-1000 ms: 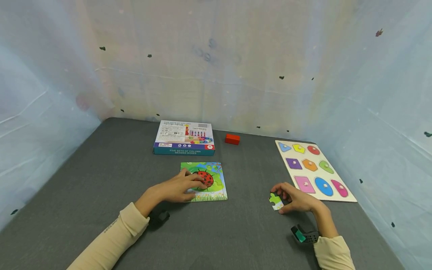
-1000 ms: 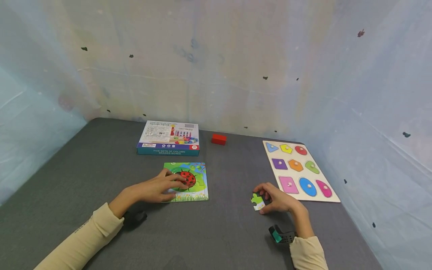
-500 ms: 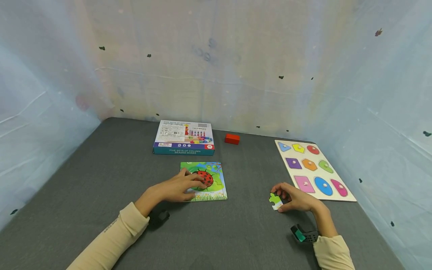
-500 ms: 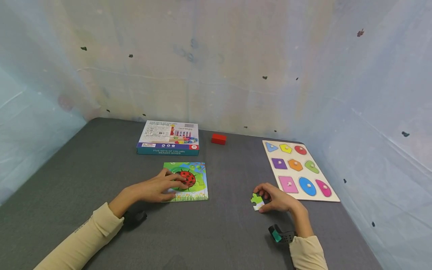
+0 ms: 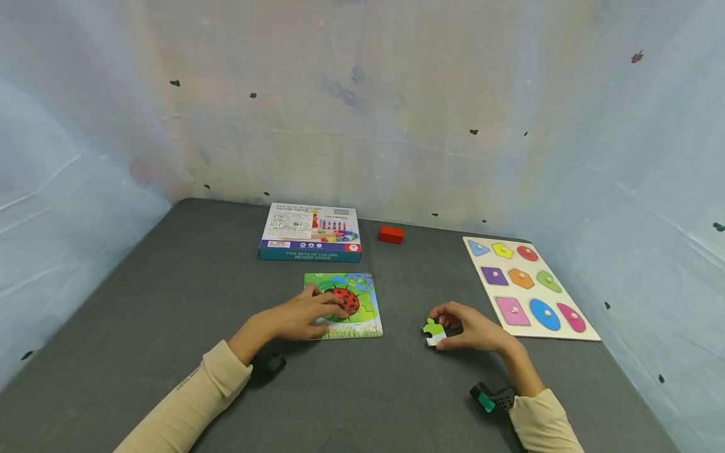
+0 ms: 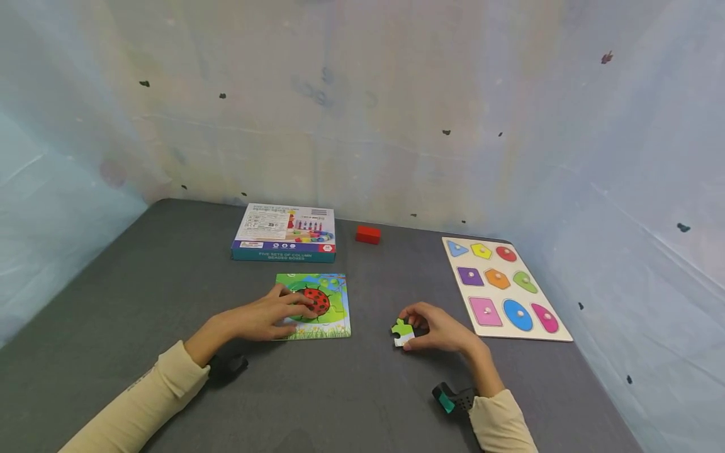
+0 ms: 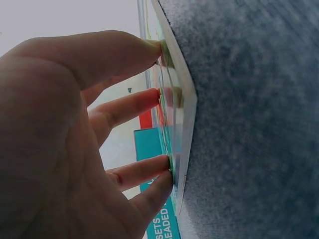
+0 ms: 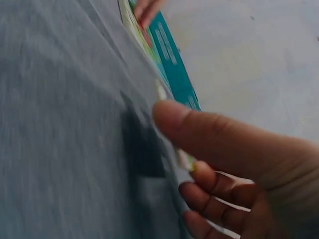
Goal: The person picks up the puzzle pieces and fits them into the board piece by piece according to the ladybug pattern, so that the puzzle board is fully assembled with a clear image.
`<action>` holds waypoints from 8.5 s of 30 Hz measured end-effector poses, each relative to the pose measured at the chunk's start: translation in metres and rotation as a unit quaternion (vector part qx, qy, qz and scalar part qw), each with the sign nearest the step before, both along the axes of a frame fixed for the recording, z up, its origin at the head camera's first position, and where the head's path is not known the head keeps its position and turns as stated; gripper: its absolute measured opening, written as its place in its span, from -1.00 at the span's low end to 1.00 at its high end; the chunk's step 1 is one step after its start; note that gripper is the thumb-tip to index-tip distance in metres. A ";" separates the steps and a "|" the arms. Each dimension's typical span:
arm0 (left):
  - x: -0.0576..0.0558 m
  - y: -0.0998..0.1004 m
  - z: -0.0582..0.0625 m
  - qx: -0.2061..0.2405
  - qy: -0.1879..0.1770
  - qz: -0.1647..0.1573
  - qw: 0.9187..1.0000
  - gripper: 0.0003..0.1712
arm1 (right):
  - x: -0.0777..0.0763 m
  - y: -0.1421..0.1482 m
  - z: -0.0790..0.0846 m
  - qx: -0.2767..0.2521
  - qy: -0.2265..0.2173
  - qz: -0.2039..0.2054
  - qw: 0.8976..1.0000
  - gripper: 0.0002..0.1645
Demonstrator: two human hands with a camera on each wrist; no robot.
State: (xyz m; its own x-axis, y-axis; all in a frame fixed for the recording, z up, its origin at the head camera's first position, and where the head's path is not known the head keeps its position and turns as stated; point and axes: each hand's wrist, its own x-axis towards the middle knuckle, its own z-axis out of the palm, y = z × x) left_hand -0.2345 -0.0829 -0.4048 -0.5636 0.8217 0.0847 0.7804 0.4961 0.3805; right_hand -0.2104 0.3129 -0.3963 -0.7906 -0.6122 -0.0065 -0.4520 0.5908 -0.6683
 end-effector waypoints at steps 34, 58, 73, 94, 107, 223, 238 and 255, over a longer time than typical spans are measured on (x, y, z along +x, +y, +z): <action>-0.002 0.003 -0.007 -0.011 0.003 0.021 1.000 -0.57 | -0.026 -0.111 -0.017 0.025 0.106 0.047 0.993 -0.40; 0.001 0.003 -0.005 -0.001 0.018 -0.011 1.000 -0.48 | -0.025 -0.127 -0.019 0.011 0.109 0.022 0.994 -0.42; 0.000 0.003 -0.005 -0.023 0.017 -0.001 1.000 -0.53 | -0.027 -0.129 -0.023 0.002 0.112 0.023 0.993 -0.41; 0.003 0.005 -0.004 -0.038 0.023 0.021 0.999 -0.52 | -0.029 -0.124 -0.022 -0.012 0.120 0.045 0.992 -0.49; 0.003 0.008 -0.006 -0.058 0.046 0.024 0.997 -0.53 | -0.030 -0.121 -0.022 -0.008 0.118 0.040 0.992 -0.50; -0.005 -0.003 -0.004 -0.001 0.002 0.044 0.999 -0.66 | -0.031 -0.124 -0.036 0.016 0.219 0.079 0.972 -0.46; -0.004 -0.003 -0.005 -0.007 0.009 0.047 0.999 -0.67 | -0.032 -0.124 -0.038 0.010 0.227 0.084 0.970 -0.47; -0.010 -0.005 -0.007 -0.011 0.004 0.043 0.999 -0.65 | -0.032 -0.123 -0.035 0.033 0.229 0.076 0.970 -0.47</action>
State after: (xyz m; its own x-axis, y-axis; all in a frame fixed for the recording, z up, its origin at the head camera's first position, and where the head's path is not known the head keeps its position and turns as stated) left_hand -0.2447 -0.0875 -0.4119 -0.6312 0.7722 0.0725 0.7380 0.5693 0.3623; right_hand -0.2427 0.1898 -0.4312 -0.6205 -0.7322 0.2808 -0.7777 0.5287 -0.3400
